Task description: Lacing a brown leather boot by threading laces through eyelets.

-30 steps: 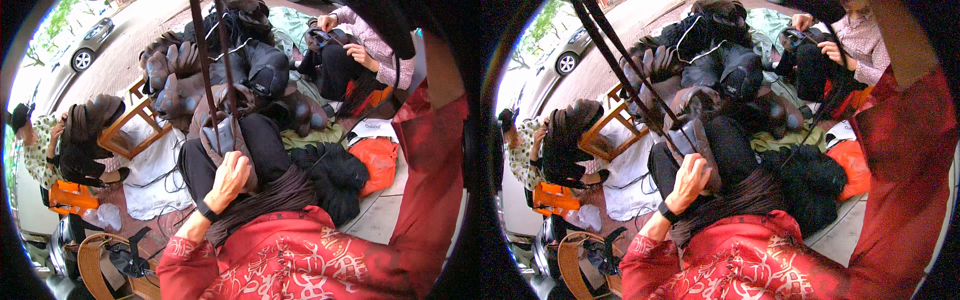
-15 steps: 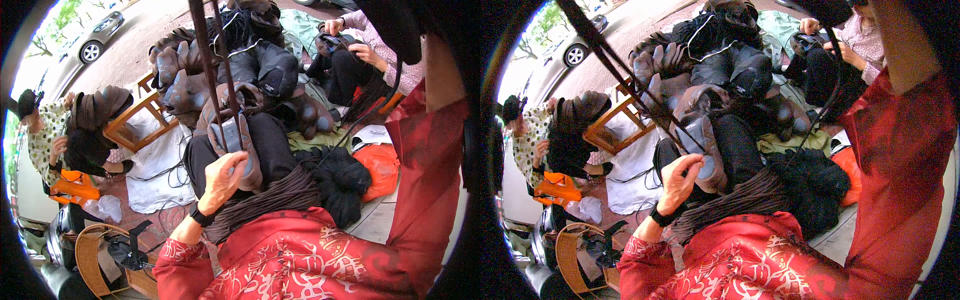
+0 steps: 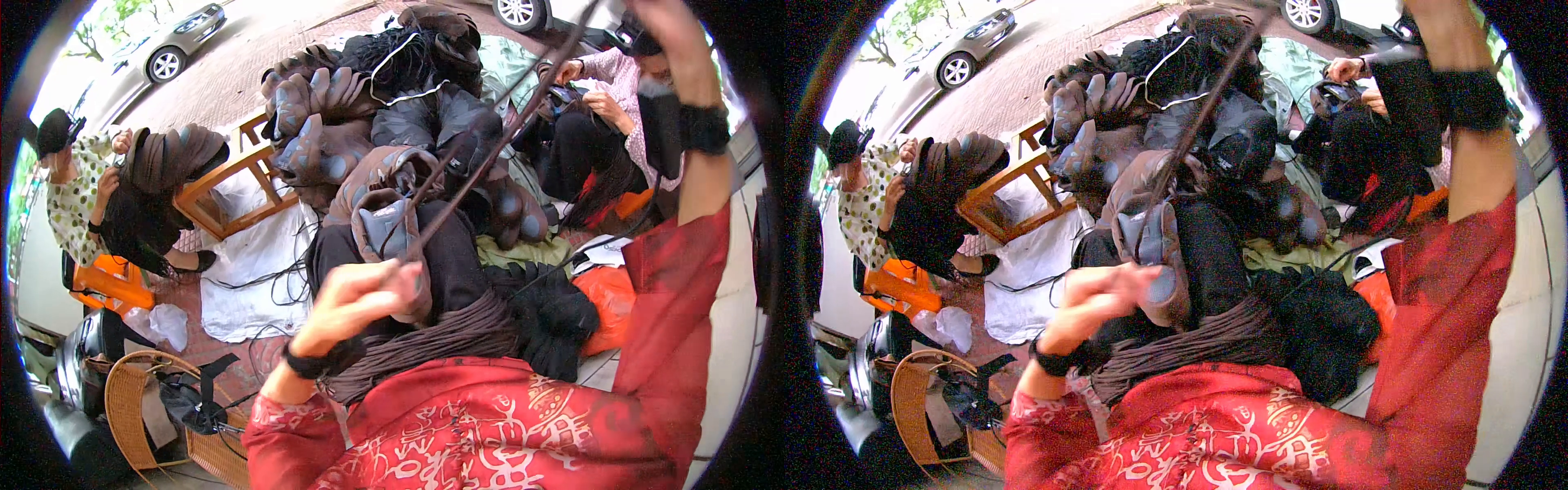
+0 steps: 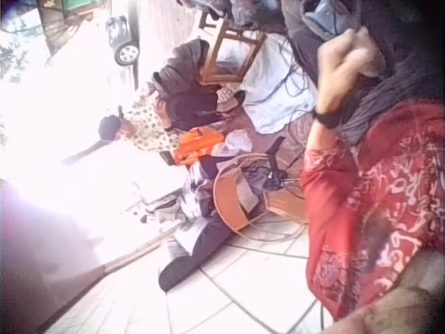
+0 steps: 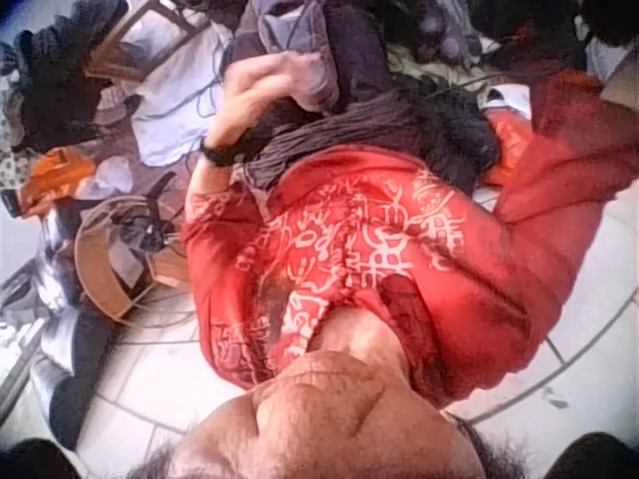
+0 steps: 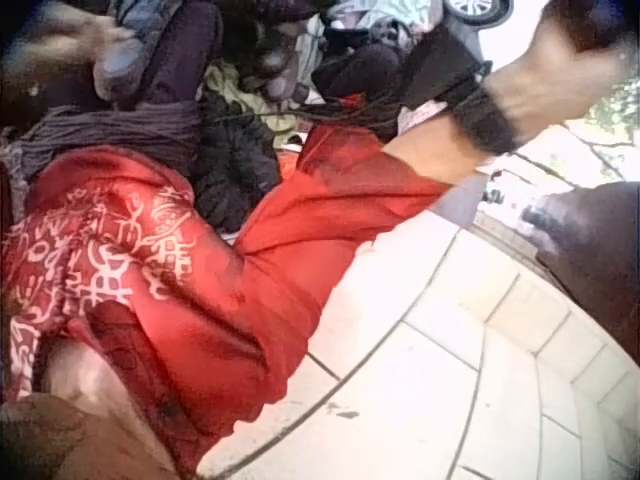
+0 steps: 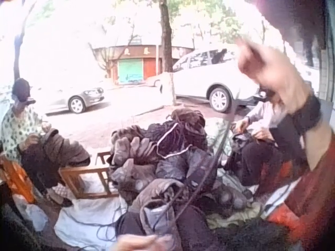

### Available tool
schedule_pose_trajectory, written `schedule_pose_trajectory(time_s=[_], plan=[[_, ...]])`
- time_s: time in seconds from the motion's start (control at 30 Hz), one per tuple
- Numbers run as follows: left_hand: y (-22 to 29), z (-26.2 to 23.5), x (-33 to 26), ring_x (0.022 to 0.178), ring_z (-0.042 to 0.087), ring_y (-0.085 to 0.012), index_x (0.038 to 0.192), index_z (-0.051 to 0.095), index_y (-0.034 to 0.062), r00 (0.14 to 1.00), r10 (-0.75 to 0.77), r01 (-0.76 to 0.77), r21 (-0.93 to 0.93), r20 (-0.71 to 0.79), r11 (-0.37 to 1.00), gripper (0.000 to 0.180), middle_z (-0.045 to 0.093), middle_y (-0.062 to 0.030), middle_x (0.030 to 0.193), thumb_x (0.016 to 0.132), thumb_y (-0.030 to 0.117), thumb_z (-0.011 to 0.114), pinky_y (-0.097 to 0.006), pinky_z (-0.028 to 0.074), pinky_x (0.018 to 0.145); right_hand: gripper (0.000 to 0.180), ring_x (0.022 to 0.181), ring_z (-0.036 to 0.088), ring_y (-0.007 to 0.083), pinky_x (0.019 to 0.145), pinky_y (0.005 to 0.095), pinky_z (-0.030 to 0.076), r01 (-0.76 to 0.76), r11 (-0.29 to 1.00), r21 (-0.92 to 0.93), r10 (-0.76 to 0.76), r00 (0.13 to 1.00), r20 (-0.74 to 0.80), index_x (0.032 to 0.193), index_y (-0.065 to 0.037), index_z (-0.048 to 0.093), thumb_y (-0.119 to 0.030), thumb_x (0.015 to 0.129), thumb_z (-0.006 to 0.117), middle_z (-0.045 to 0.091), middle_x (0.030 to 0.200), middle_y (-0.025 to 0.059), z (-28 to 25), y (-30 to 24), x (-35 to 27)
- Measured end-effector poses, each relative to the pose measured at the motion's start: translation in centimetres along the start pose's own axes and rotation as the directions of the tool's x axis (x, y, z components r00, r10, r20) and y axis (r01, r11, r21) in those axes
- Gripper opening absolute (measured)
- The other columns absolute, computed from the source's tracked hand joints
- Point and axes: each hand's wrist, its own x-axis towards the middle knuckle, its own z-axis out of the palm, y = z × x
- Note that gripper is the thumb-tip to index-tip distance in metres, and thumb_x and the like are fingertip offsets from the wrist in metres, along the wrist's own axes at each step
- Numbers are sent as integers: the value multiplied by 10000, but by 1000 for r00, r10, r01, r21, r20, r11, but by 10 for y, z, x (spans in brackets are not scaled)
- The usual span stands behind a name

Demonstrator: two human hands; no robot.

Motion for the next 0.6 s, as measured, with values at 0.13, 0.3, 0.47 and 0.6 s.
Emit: schedule_pose_trajectory(time_s=[0.13, 0.3, 0.47, 0.6], plan=[[41, -68, -70, 634, 458, -192, 543, 318, 113, 797, 19, -299, -368, -603, 880, 463, 354, -40, 533, 946, 332, 376, -479, 460, 806, 163, 517, 451, 131, 498, 262, 414, 66, 985, -158, -75, 996, -52, 796, -36, 616, -120, 861, 492, 445, 573, -4, -9, 49, -14], [-30, -177, -171, 795, 591, -241, 675, 515, 86, 481, -381, -77, -471, -790, 879, 332, 600, -88, 763, 917, 310, 476, -408, 480, 809, 182, 687, 598, 365, 619, 412, 489, -39, 225, -974, 379, 924, 51, 800, 26, 580, -96, 671, 538, 608, 725, 191, 40, 163, -174], [-96, -191, -212, 768, 613, -249, 881, 575, 26, 32, -617, 640, -458, -786, 617, 289, 622, -132, 782, 820, 307, 604, -396, 504, 672, 294, 930, 552, 322, 847, 377, 445, 172, 913, -369, -6, 911, 412, 967, -8, 579, -119, 709, 665, 573, 980, 160, 245, 76, -204], [-106, -144, -141, 839, 594, -324, 1009, 546, 1, 585, 321, 740, 652, -745, 165, 242, 612, -178, 908, 793, 107, 573, -367, 467, 762, 301, 877, 555, 342, 770, 387, 466, 12, 979, -204, 96, 853, 512, 981, -4, 529, -140, 743, 655, 537, 923, 179, 305, 53, -226]])
